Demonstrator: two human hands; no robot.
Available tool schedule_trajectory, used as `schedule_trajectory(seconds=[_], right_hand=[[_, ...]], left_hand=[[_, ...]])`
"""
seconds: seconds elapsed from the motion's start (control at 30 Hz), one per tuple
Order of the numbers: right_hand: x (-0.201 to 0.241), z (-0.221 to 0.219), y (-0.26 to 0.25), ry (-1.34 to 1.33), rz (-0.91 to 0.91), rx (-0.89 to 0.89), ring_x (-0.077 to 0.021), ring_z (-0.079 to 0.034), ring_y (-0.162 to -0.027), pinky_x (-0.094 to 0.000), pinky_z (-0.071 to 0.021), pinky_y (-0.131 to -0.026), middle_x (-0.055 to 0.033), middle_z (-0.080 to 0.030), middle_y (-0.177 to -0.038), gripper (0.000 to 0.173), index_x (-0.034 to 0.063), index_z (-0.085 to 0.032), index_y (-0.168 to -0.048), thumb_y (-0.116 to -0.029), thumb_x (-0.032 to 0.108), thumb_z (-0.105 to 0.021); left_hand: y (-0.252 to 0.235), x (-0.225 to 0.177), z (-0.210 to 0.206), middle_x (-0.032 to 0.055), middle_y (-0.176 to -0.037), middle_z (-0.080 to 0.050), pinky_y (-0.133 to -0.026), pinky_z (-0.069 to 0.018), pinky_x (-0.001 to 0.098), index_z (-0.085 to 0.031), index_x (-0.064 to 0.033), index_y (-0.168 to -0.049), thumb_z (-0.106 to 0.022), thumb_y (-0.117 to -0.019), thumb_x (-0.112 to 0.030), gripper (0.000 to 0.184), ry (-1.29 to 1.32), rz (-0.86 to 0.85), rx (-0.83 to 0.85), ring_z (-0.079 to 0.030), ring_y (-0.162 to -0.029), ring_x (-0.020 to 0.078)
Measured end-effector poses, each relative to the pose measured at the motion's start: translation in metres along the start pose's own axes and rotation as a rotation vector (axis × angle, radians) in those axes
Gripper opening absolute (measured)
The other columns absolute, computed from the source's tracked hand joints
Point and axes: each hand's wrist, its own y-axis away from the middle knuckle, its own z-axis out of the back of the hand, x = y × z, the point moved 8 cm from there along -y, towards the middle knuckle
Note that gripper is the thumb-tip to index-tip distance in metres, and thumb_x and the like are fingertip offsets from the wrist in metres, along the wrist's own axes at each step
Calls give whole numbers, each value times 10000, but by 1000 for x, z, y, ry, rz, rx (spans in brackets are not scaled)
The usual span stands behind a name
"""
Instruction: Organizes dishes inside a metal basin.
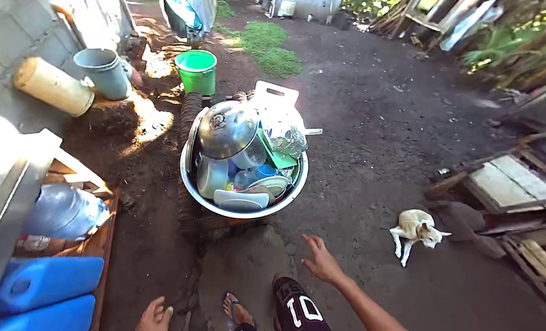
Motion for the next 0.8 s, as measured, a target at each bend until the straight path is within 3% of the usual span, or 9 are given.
schedule_trajectory(seconds=[0.1,0.2,0.3,0.37,0.4,0.53,0.63,0.7,0.8], right_hand=[[25,63,-46,43,90,-253,-486,-454,-1379,-636,-486,-1035,-267,-235,-1644,1023,132,-300,-1618,-769,268,-854],[65,118,-102,109,263,-551,-510,-349,-1455,-656,-383,-1129,-308,-238,-1636,1027,66,-345,-1590,-727,299,-852],[109,157,-169,170,414,-770,-527,-231,-1509,-758,-214,-1166,-314,-245,-1635,1085,167,-367,-1595,-653,356,-869],[136,171,-202,190,620,-816,-569,-185,-1505,-854,-121,-1115,-314,-277,-1622,1111,249,-427,-1556,-540,288,-874],[146,168,-210,173,741,-801,-577,-186,-1502,-874,-101,-1100,-299,-302,-1618,1076,293,-449,-1540,-541,251,-845],[150,168,-218,57,939,-833,-448,-146,-1558,-825,-76,-1140,-174,-253,-1673,869,417,-331,-1561,-754,511,-640],[147,183,-229,51,895,-918,-388,-101,-1580,-803,-28,-1163,-130,-203,-1700,851,419,-325,-1569,-797,563,-651],[149,192,-247,104,845,-914,-446,-174,-1553,-817,-101,-1140,-190,-278,-1661,867,404,-365,-1548,-762,564,-696],[150,212,-266,22,824,-876,-473,-344,-1473,-734,-279,-1144,-257,-414,-1561,805,335,-468,-1498,-752,480,-731]], left_hand=[[-56,-110,3,244,-1325,-615,-931,-570,570,-512,-76,-1467,-774,-897,-240,649,-37,-189,-49,-679,-1098,378],[-73,-246,-17,247,-1420,-531,-914,-587,541,-491,-95,-1494,-798,-855,-226,721,-17,-479,-108,-650,-1154,370],[-78,-374,-42,240,-1492,-448,-977,-546,562,-541,-195,-1472,-845,-778,-251,760,-162,-746,-191,-562,-1261,401],[-83,-442,-53,259,-1541,-400,-1021,-468,643,-570,-267,-1446,-871,-739,-254,768,-252,-806,-263,-476,-1339,469],[-87,-466,-53,271,-1555,-383,-1035,-436,672,-572,-292,-1442,-867,-731,-246,770,-296,-806,-296,-441,-1366,498],[-125,-523,-45,286,-1555,-380,-1029,-411,691,-603,-330,-1399,-782,-708,-114,746,-454,-806,-441,-429,-1362,530],[-152,-530,-50,293,-1583,-327,-1024,-394,695,-560,-423,-1422,-767,-698,-78,828,-564,-743,-406,-398,-1372,546],[-161,-532,-53,278,-1613,-299,-1067,-319,729,-516,-488,-1438,-808,-672,-107,903,-641,-744,-428,-337,-1412,566],[-168,-539,-51,270,-1621,-297,-1117,-221,769,-483,-506,-1451,-899,-636,-216,960,-687,-811,-491,-258,-1471,564]])
